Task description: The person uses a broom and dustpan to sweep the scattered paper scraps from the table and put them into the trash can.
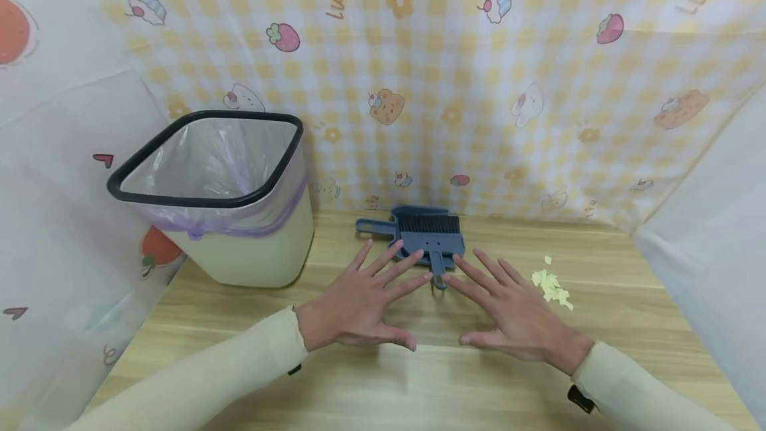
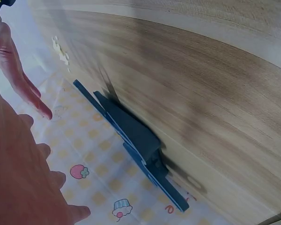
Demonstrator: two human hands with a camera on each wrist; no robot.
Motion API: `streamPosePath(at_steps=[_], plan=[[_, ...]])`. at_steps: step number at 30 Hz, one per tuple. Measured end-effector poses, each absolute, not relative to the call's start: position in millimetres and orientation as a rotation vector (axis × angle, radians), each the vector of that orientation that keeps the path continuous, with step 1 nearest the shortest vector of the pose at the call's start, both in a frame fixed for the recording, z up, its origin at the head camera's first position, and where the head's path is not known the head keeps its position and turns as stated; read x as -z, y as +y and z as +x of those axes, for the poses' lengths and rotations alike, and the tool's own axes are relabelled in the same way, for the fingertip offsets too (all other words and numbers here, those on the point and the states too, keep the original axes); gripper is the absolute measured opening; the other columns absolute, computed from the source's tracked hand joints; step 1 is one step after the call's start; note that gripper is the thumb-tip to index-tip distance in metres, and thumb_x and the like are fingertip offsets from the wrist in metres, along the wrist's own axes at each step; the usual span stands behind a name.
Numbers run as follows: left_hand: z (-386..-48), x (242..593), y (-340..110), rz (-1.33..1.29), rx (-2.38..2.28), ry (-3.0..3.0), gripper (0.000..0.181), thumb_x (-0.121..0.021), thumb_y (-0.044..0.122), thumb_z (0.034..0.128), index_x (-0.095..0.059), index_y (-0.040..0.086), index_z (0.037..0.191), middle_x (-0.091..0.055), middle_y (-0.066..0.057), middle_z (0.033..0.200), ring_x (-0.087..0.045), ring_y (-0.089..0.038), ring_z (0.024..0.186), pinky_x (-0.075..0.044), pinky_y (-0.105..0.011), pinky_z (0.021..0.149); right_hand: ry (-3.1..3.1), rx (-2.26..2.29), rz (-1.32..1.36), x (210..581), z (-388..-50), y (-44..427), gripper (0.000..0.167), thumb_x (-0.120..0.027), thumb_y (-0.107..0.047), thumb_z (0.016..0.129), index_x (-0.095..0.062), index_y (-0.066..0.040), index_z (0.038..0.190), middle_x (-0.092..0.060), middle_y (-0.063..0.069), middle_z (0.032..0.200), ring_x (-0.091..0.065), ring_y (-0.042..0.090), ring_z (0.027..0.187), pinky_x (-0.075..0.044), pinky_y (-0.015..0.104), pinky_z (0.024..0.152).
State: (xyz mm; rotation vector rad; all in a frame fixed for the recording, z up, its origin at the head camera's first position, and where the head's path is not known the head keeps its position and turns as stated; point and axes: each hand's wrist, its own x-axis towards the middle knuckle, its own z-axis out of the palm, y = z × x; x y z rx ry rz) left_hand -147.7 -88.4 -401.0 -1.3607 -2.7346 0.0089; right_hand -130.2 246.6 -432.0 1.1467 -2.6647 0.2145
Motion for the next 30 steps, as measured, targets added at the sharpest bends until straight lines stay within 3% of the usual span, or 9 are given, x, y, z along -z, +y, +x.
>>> streamPosePath(at_steps=[15,24,30], plan=[[-146.1,400.0,-86.7,-1.298,-0.024,-2.705,0.101,-0.057,0.087,0.0942,-0.033,0.03,0.175,-0.016,-0.004,0.183,-0.012,-0.035,0.168,-0.015,-0.074,0.127,-2.715,-0.266,1.109,434.7,-130.3,236.3,0.104,-0.055,-0.091,0.091,-0.038,-0.03,0.173,-0.028,0.008,0.181,-0.02,0.048,0.164,-0.026,0.079,0.121],[-147.9,404.9,-95.8,-1.256,-0.114,-2.665,0.105,-0.056,0.091,0.0905,-0.034,0.032,0.175,-0.016,-0.003,0.184,-0.017,-0.035,0.167,-0.017,-0.073,0.128,-2.719,-0.233,1.064,436.8,-128.0,244.2,0.107,-0.08,-0.074,0.084,-0.042,-0.026,0.172,-0.028,0.008,0.181,-0.018,0.046,0.165,-0.025,0.078,0.121],[-155.7,411.8,-107.3,-1.239,-0.144,-2.572,0.111,-0.059,0.093,0.0855,-0.035,0.031,0.174,-0.02,-0.005,0.183,-0.02,-0.036,0.167,-0.019,-0.073,0.128,-2.709,-0.231,1.031,441.4,-129.9,258.4,0.106,-0.084,-0.069,0.083,-0.045,-0.022,0.17,-0.025,0.005,0.182,-0.018,0.046,0.165,-0.025,0.077,0.122]])
